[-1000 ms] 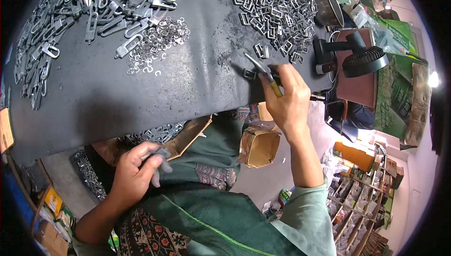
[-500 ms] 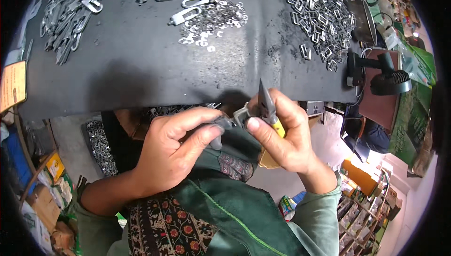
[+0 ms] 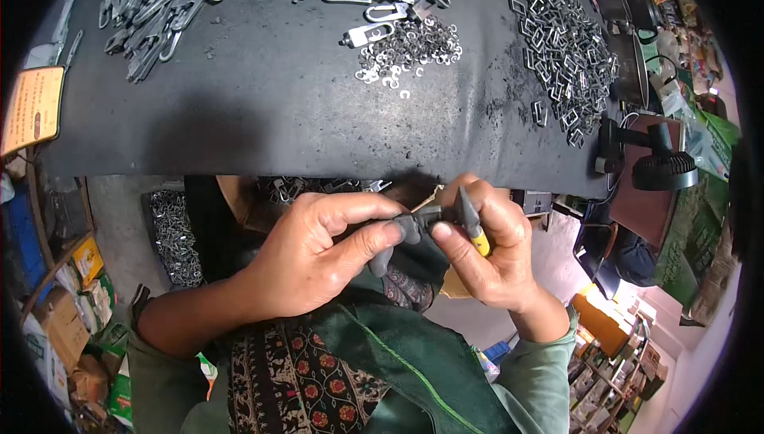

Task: The person sorts metal hardware components on a workbench and assembles the parts together using pliers and by hand.

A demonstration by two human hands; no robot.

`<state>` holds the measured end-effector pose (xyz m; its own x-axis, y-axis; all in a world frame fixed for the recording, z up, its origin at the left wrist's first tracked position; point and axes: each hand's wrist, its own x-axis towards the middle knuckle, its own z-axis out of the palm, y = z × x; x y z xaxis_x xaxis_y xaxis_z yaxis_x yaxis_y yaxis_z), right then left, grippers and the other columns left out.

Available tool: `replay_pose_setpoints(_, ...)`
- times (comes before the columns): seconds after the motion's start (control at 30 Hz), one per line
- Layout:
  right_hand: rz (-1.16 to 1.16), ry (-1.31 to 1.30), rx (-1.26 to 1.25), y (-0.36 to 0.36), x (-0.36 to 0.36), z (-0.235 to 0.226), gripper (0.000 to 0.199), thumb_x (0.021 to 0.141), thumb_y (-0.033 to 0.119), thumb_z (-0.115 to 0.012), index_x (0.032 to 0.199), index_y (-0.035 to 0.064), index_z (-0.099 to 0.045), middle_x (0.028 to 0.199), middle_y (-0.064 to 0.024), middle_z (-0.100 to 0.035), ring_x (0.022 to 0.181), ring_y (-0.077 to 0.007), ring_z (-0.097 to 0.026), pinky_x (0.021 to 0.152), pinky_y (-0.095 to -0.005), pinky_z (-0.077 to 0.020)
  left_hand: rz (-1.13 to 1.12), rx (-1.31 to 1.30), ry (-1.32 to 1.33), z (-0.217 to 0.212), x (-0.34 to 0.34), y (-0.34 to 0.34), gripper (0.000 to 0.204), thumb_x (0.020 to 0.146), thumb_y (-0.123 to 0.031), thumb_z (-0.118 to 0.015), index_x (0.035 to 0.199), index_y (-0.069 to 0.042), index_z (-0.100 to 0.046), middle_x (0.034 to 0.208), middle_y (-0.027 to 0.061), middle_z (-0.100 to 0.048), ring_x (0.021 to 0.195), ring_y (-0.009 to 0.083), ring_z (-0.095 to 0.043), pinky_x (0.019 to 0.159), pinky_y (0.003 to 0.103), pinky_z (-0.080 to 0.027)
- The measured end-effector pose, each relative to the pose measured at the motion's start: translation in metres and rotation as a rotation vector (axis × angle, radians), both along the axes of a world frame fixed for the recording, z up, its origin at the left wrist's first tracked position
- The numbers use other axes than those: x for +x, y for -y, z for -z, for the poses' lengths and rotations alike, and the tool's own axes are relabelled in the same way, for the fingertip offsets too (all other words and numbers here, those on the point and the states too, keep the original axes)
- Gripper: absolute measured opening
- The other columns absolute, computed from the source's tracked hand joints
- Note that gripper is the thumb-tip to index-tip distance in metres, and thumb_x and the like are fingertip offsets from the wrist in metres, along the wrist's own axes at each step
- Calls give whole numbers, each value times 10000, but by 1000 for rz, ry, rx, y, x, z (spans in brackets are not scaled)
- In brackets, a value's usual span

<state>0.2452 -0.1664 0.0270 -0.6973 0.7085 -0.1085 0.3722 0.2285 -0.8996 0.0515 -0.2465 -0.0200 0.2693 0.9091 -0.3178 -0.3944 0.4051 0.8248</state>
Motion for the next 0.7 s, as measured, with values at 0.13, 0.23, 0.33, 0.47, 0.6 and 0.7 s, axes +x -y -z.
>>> replay_pose_setpoints(0.13,242,19,-546,8,-7,3,105,913,93,-645,964,28,-580,734,-29,-487,714,-74,-435,622,-256,-388,-163,695,-966,-7,5,3,147,884,-24,-644,1009,50,-623,712,68,-628,579,130,-591,531,293,-477)
replay_pose_setpoints(0.23,238,26,-553,12,-6,6,130,909,113,-665,963,22,-589,743,-20,-491,735,-62,-424,640,-250,-392,-164,657,-807,-2,0,1,144,853,13,-647,994,39,-630,733,106,-630,580,139,-598,537,308,-482)
replay_pose_setpoints(0.33,-52,187,-25,-6,-7,-7,223,863,165,-716,950,-3,-598,774,-74,-561,700,-174,-544,645,-316,-449,82,125,-305,-7,-20,0,217,909,-17,-597,1125,8,-601,755,56,-637,539,91,-555,496,262,-442)
replay_pose_setpoints(0.47,-57,513,784,-32,-18,-13,312,776,288,-755,920,51,-611,787,-102,-523,729,-306,-546,634,-402,-435,166,-116,-67,-6,-28,6,279,967,-62,-548,1241,-10,-554,772,1,-615,532,23,-496,490,209,-404)
replay_pose_setpoints(0.6,-21,682,984,-41,-24,-8,253,748,267,-751,833,93,-588,763,-77,-494,754,-266,-536,650,-390,-404,180,-58,-32,4,-24,14,227,962,-57,-554,1176,13,-585,831,40,-636,655,67,-565,610,220,-467)
replay_pose_setpoints(0.7,-25,758,970,-44,-28,-8,252,754,270,-746,796,91,-574,759,-64,-496,754,-266,-542,653,-388,-407,168,-18,2,5,-23,15,183,928,-41,-604,1096,26,-630,896,67,-656,821,128,-615,761,271,-495)
